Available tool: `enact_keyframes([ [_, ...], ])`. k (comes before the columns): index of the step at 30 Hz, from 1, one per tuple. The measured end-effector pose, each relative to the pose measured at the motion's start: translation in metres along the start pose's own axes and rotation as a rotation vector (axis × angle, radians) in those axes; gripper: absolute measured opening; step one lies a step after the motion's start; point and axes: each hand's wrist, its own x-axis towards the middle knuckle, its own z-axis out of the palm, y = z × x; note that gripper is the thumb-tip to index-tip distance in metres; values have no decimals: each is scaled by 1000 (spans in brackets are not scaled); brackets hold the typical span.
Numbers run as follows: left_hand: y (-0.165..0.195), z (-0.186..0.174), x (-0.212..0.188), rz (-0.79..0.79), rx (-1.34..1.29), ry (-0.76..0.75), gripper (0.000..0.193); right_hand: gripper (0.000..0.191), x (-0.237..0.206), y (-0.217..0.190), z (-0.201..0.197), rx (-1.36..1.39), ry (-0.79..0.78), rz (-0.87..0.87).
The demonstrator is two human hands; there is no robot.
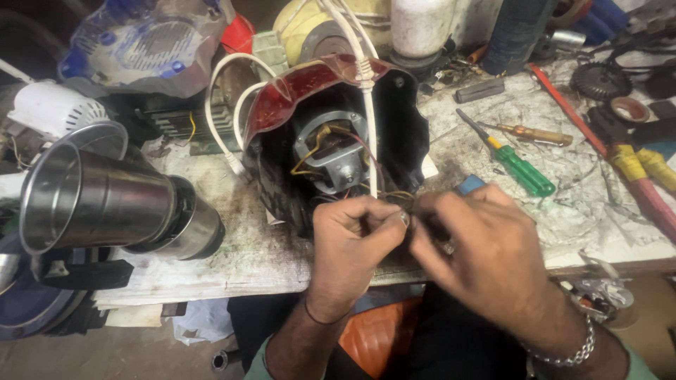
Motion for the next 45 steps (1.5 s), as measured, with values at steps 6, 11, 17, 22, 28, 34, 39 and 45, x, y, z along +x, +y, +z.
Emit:
enact_keyframes([
  [6, 7, 2, 2, 9, 20, 8, 10, 16, 5, 26, -18, -10, 34, 208],
  [11, 14, -1, 7, -61, 14, -118, 21, 10, 7, 80, -36, -427, -129, 371],
  [17, 12, 1, 6, -59, 61, -192, 20, 22, 5, 98, -23, -504, -232, 420],
  [22, 6, -2, 7, -59, 62, -88, 13, 24, 2, 98, -7, -414, -450, 434],
  [28, -1, -4, 8, 18, 69, -28, 5, 20, -5, 96, 7, -439, -406, 288],
  [34, 0, -4, 4, 6, 110, -16, 4, 27, 3, 73, -15, -319, -196, 121],
  [39, 2, 2, 2, 38, 168, -94, 5, 24, 1, 29, -38, 12, -89, 260],
  [45, 6, 4, -1, 205, 308, -154, 6, 41, 5, 0, -17, 138, -65, 106],
])
